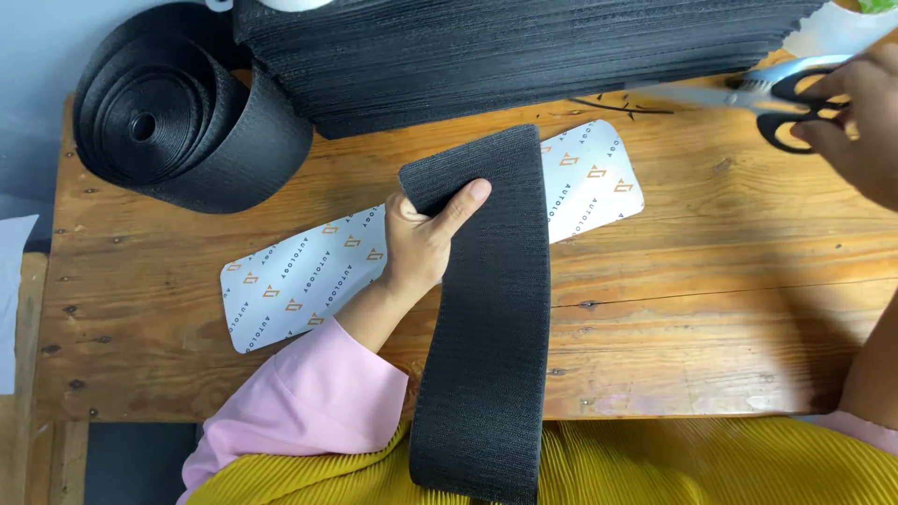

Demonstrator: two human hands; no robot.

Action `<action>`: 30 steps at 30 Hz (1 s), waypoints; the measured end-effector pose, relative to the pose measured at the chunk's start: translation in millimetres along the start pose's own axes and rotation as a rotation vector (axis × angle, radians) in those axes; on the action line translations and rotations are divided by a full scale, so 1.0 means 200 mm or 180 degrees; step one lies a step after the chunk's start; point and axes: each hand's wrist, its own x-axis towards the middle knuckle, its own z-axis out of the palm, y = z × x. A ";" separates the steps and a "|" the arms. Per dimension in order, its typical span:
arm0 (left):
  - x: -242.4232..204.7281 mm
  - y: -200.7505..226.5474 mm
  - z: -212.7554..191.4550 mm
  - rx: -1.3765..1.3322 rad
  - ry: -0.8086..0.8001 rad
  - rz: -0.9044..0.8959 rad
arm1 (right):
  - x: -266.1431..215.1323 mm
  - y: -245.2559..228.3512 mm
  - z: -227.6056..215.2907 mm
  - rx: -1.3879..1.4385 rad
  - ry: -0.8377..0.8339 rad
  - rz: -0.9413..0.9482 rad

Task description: Cutting a black strap with scissors using a template

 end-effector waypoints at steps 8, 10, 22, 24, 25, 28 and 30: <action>-0.01 0.01 -0.01 0.0054 -0.0042 0.0005 | 0.22 -0.88 -0.34 0.2054 -0.0560 0.0490; -0.01 0.01 -0.01 -0.0040 -0.0050 -0.0025 | 0.23 -1.06 -0.35 0.2202 -0.0803 0.0470; 0.01 0.01 -0.03 -0.0237 0.0059 -0.0079 | 0.20 -1.16 -0.23 0.2216 -0.1046 0.0039; 0.01 0.01 -0.03 -0.0300 0.0015 -0.0147 | 0.19 -1.17 -0.24 0.1979 -0.1110 0.0107; 0.01 0.01 -0.03 -0.0300 0.0018 -0.0156 | 0.19 -1.19 -0.24 0.1982 -0.1119 0.0108; 0.00 0.00 -0.03 -0.0198 -0.0071 -0.0118 | 0.19 -1.21 -0.25 0.1824 -0.0928 -0.0198; 0.00 -0.02 -0.03 -0.0187 -0.0095 -0.0127 | 0.18 -1.21 -0.24 0.1625 -0.0952 -0.0201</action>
